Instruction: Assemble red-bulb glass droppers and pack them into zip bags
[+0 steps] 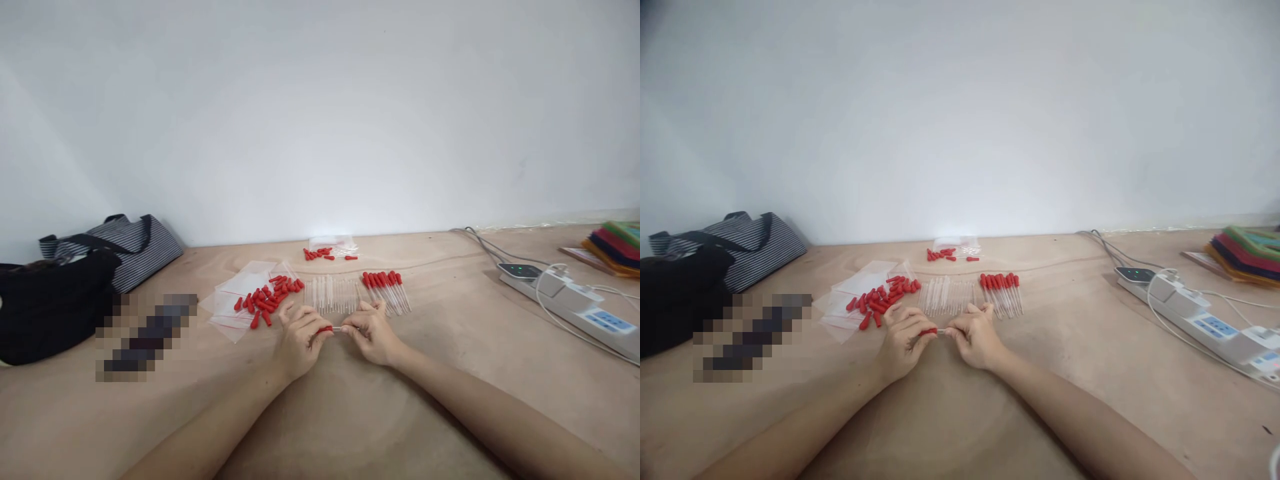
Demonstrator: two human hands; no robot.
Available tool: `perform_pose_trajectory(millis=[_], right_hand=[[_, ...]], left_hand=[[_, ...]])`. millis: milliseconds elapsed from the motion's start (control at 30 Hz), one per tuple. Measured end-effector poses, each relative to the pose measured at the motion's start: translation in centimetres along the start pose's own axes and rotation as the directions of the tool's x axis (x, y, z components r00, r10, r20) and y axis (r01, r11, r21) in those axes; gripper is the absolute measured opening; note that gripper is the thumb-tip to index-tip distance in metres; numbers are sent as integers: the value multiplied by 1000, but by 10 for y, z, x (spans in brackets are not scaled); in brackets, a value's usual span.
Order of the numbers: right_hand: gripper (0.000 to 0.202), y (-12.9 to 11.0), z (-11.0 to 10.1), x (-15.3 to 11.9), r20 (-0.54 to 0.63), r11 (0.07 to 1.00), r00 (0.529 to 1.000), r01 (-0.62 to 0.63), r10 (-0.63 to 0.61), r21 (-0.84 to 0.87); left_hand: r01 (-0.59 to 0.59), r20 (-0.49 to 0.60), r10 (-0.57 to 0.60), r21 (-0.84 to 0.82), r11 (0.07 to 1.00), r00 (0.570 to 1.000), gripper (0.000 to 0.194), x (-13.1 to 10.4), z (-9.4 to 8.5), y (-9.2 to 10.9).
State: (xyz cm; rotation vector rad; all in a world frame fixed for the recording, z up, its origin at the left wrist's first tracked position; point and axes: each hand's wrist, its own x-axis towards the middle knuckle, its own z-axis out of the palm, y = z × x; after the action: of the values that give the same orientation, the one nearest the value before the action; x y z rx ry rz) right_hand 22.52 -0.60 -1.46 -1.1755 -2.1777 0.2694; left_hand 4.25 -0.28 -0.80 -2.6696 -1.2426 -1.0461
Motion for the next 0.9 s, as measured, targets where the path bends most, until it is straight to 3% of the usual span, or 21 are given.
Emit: perform_pose_trajectory(millis=[267,567,633,700,800,900], right_hand=[[31,-1,0,4,119,980,985,-142,126,137],[17,10,-14,2,80,976,991,123,-110,-178],[17,17,-13,3,25,976,998,59,-55,-210],[18,26,-11,6,-105,963,991,-108,85,-248],[20,39,-6,14,-284,887,918,-358,276,-292],[25,46,0,24,-340,805,872,-468,352,-364]], left_hand=[[-33,-21,33,-14,999,999,14,0,-1,-2],[32,32,-34,68,997,999,13,0,2,-15],[80,-9,-79,112,990,997,22,0,2,-19],[169,-77,-158,161,972,984,32,0,1,-23],[298,-147,-271,213,930,951,29,1,-1,-29],[383,-176,-346,264,885,921,24,2,-4,-30]])
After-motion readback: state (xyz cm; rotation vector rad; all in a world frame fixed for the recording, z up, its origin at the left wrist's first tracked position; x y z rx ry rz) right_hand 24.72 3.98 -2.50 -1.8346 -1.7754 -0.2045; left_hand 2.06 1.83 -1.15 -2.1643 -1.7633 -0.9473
